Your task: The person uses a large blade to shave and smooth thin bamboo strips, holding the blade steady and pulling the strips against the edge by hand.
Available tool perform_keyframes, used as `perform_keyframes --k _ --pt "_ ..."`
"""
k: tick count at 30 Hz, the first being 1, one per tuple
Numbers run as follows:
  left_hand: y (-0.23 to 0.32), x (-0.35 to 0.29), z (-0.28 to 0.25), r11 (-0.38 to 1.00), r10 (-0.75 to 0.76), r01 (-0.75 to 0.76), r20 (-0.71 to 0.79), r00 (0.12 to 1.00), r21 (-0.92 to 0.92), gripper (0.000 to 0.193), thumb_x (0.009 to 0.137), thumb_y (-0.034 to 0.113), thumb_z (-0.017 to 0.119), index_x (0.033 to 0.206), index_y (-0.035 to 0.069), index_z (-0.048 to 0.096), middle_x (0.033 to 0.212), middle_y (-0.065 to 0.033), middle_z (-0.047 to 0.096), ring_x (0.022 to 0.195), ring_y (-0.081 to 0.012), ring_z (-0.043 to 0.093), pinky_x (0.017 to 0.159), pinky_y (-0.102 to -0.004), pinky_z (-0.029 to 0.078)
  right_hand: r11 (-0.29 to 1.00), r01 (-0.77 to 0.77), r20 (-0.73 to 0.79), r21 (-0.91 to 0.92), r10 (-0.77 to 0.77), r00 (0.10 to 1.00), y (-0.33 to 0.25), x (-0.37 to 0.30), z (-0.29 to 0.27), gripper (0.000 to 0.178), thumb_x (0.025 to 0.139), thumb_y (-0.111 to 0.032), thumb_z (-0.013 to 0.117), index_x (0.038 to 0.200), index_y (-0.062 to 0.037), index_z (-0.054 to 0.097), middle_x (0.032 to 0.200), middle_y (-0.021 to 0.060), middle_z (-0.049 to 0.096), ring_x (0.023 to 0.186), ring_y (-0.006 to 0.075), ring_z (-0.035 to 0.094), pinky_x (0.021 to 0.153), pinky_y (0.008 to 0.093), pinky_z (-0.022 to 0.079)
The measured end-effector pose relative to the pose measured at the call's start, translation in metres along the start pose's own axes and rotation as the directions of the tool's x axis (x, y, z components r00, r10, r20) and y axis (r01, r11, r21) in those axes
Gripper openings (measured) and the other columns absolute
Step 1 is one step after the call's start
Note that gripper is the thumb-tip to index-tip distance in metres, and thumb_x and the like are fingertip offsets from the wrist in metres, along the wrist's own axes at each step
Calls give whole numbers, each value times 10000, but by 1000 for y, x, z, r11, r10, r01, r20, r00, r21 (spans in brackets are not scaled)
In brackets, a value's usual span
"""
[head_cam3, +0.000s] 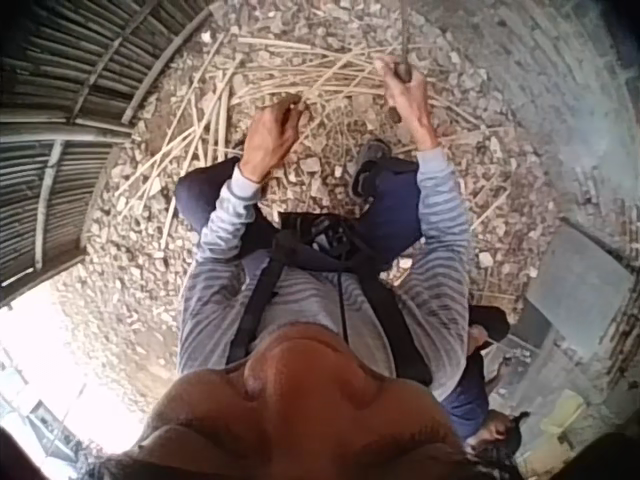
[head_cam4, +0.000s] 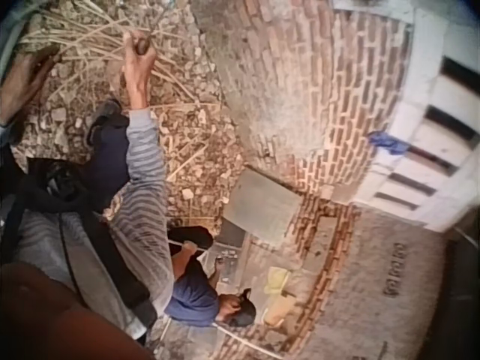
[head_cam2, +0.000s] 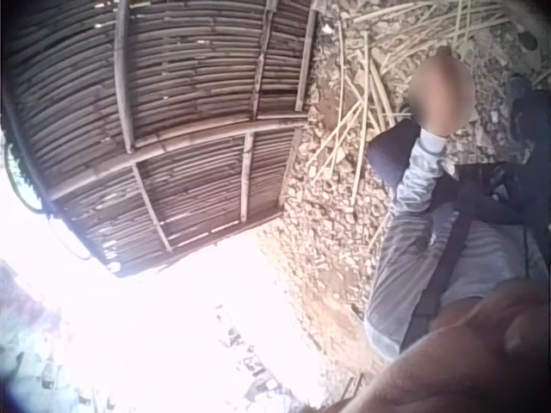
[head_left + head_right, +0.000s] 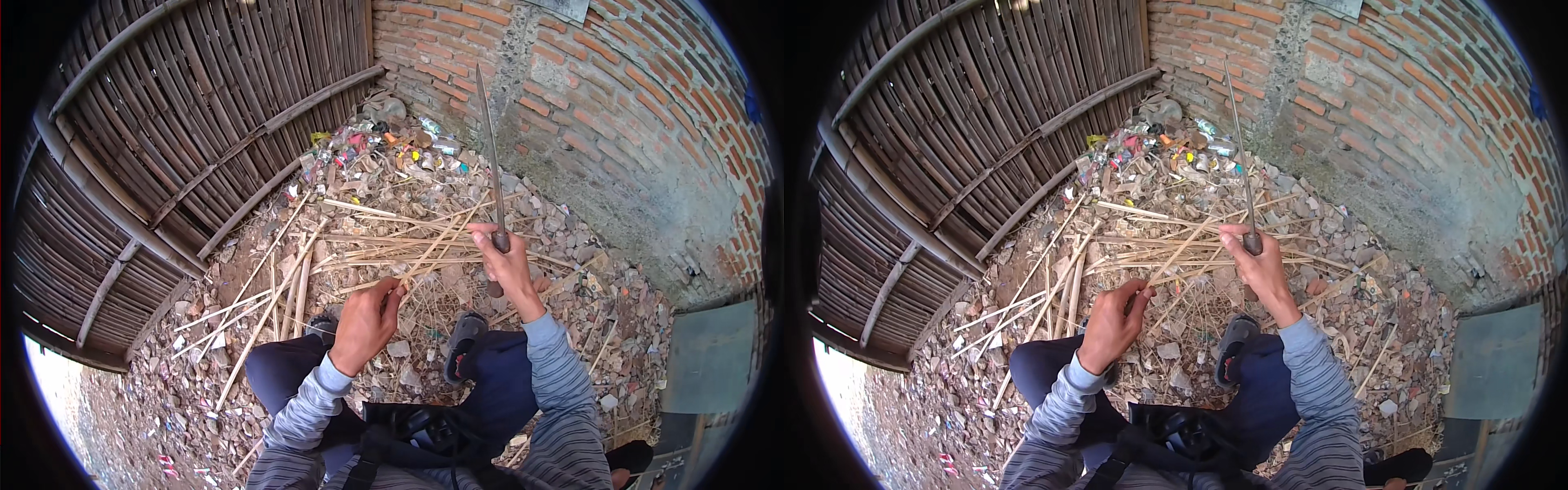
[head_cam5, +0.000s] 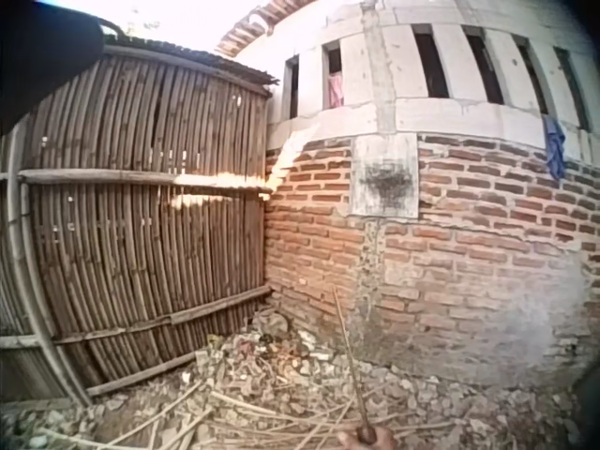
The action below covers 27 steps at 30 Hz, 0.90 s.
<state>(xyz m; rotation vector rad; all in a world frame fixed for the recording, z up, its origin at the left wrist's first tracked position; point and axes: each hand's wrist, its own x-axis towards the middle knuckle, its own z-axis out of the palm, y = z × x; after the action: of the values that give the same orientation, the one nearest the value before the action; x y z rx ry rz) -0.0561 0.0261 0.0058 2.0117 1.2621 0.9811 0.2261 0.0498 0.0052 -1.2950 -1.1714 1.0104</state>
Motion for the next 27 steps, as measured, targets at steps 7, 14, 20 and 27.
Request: perform_keyframes --k 7,14,20,27 --pt "26 8 -20 958 153 -137 -47 987 253 131 964 141 708 1014 34 765 790 -160 720 730 -398 694 668 -458 523 996 -76 -55 52 79 995 2 0 -13 254 1012 -241 746 1063 0 682 634 -73 482 461 23 406 421 242 320" --pt "41 40 -32 819 378 -177 -282 882 545 161 878 99 793 1035 131 781 1038 -46 692 1063 -225 641 1086 -494 316 919 -250 109 305 227 968 1 -15 -5 202 1023 -216 725 1072 -46 627 652 -72 481 471 23 425 433 243 329" --pt "21 51 -16 871 485 -306 -576 658 384 383 825 115 884 1072 77 594 1155 -102 514 1105 -282 492 1031 -447 355 712 -473 313 519 356 880 22 -27 20 154 1064 -263 658 1087 -116 615 615 -116 382 478 29 391 491 226 333" --pt "-41 15 74 744 -345 131 -207 916 -656 483 949 211 816 1194 17 447 1118 -86 469 991 -167 499 898 -326 454 492 -590 352 640 494 795 59 -29 37 128 1072 -274 649 1012 -174 597 599 -131 380 461 19 363 492 224 335"
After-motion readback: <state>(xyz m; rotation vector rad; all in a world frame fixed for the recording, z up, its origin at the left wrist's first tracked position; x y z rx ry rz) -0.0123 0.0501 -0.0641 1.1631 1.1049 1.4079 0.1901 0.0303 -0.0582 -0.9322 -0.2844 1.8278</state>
